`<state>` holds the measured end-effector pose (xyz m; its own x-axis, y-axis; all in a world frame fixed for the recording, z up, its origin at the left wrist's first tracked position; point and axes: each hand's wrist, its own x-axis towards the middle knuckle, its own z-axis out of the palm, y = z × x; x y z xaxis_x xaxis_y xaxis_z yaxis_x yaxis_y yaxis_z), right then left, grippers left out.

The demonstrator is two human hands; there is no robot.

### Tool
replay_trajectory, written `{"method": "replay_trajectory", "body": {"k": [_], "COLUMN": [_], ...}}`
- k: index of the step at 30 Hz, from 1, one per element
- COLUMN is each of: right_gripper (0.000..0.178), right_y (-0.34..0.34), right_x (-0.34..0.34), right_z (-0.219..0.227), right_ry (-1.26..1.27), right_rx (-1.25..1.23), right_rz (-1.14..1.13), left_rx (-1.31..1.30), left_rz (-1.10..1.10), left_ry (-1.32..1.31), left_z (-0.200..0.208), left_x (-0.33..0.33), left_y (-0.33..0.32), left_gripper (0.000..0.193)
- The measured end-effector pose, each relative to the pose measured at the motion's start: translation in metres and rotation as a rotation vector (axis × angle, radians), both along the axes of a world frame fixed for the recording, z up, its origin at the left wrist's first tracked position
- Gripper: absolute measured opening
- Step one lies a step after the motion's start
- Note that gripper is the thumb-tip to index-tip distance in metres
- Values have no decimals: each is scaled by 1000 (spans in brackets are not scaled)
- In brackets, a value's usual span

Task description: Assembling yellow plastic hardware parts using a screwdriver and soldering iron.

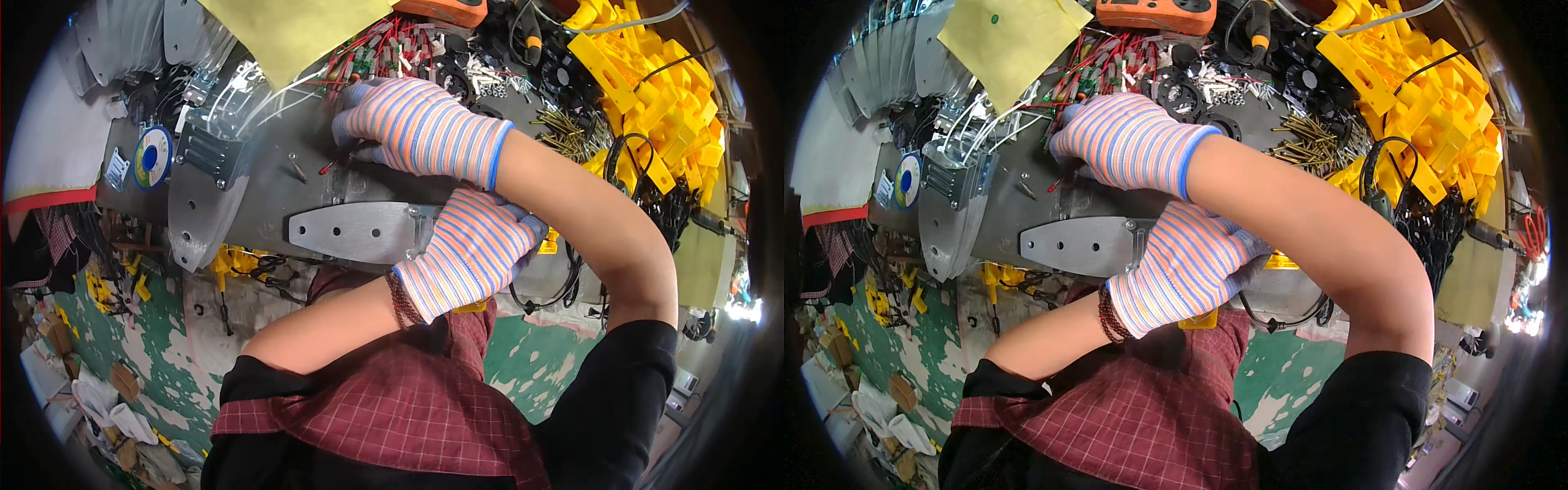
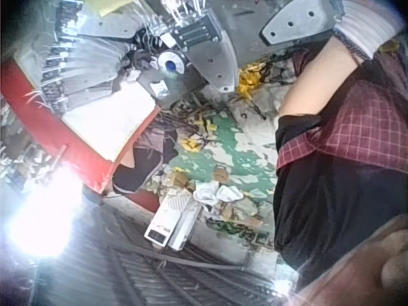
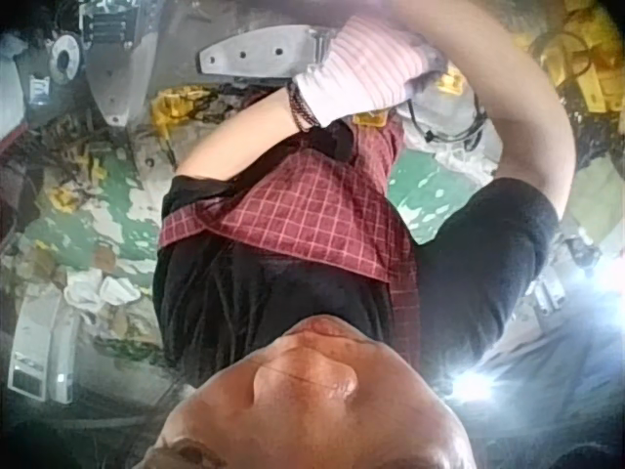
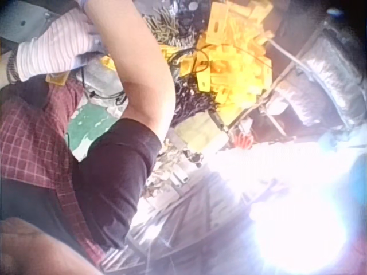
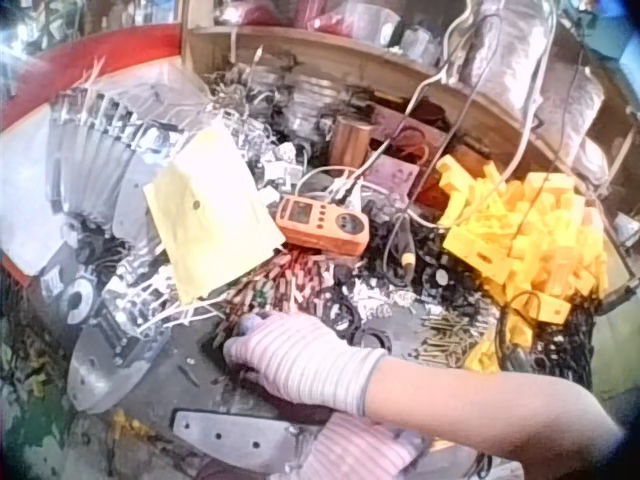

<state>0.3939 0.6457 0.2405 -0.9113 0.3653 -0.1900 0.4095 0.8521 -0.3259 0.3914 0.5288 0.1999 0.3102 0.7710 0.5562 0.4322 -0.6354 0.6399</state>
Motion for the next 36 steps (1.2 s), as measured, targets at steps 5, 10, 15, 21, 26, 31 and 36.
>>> {"method": "replay_trajectory", "body": {"k": [5,10,15,21,26,31,36], "right_gripper": [37,28,19,17,13,14,13], "right_y": [-4,-16,-38,-115,-141,-139,-136], "right_x": [4,12,94,197,222,223,222], "right_z": [-15,1,53,42,18,11,9], "right_ry": [-16,-20,688,965,1012,998,992], "right_rx": [220,298,-376,-729,-786,-845,-864], "right_rz": [72,38,-463,-1231,-1238,-1230,-1206], "left_rx": [-60,-304,-95,-102,-159,-189,-193], "left_rz": [-31,-131,9,-37,-56,-71,-67], "left_ry": [83,320,227,56,60,67,72], "left_z": [3,11,8,11,13,16,18], "left_x": [-1,0,1,1,3,4,4], "left_y": [0,-3,-2,2,3,2,1], "left_gripper": [24,21,18,10,6,6,7]}}
